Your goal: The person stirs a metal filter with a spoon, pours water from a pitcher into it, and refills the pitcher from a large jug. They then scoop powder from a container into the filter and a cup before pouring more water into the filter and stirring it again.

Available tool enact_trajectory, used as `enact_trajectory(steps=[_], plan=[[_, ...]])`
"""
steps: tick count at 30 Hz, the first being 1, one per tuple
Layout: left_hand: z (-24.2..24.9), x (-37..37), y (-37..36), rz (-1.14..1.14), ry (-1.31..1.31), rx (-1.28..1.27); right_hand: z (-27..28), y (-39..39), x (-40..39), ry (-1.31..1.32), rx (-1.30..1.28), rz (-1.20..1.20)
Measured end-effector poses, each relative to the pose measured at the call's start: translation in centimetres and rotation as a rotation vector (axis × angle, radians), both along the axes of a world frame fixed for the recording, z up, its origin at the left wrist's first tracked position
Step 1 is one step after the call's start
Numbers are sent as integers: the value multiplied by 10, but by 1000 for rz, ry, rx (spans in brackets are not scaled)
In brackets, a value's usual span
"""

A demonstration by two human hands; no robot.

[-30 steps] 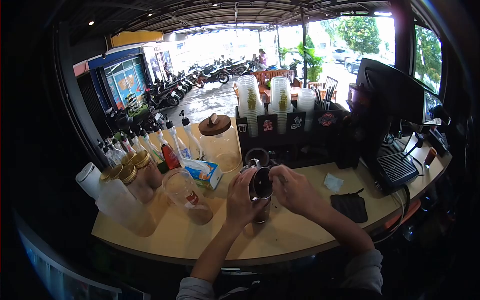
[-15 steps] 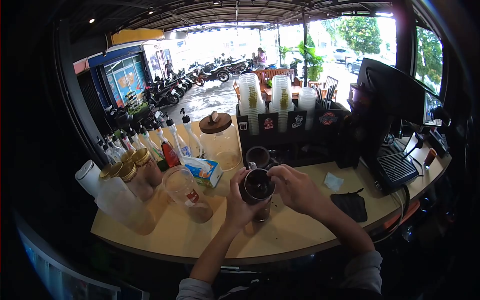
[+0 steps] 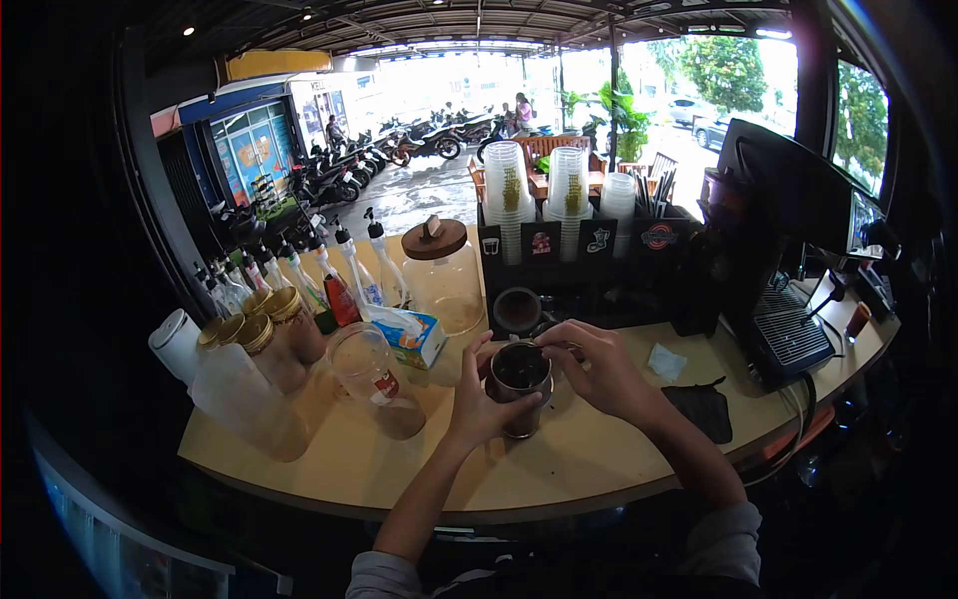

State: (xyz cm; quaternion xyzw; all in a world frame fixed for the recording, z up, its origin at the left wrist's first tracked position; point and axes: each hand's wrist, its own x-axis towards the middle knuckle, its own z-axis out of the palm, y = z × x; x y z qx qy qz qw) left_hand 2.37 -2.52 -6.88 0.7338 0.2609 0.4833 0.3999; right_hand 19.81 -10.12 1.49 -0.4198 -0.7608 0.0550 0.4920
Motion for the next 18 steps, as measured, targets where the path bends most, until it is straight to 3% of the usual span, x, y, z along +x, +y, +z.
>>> enact_trajectory(steps=[2, 4, 8, 10, 12, 15, 18], plan=[[1, -2, 2, -16, -1, -23, 0, 2, 0, -1, 5, 18], [6, -7, 1, 78, 36, 212, 0, 5, 0, -9, 2, 27], [35, -9, 1, 95, 63, 384, 10, 5, -3, -46, -79, 41], [45, -8, 3, 143, 346, 564, 16, 6, -5, -93, -104, 46], [49, -7, 9, 143, 349, 667, 17, 7, -5, -140, -117, 56], [53, -4, 16, 154, 316, 801, 12, 10, 3, -13, -85, 68], [50, -3, 24, 166, 235, 817, -27, 38, 41, 219, -149, -83]])
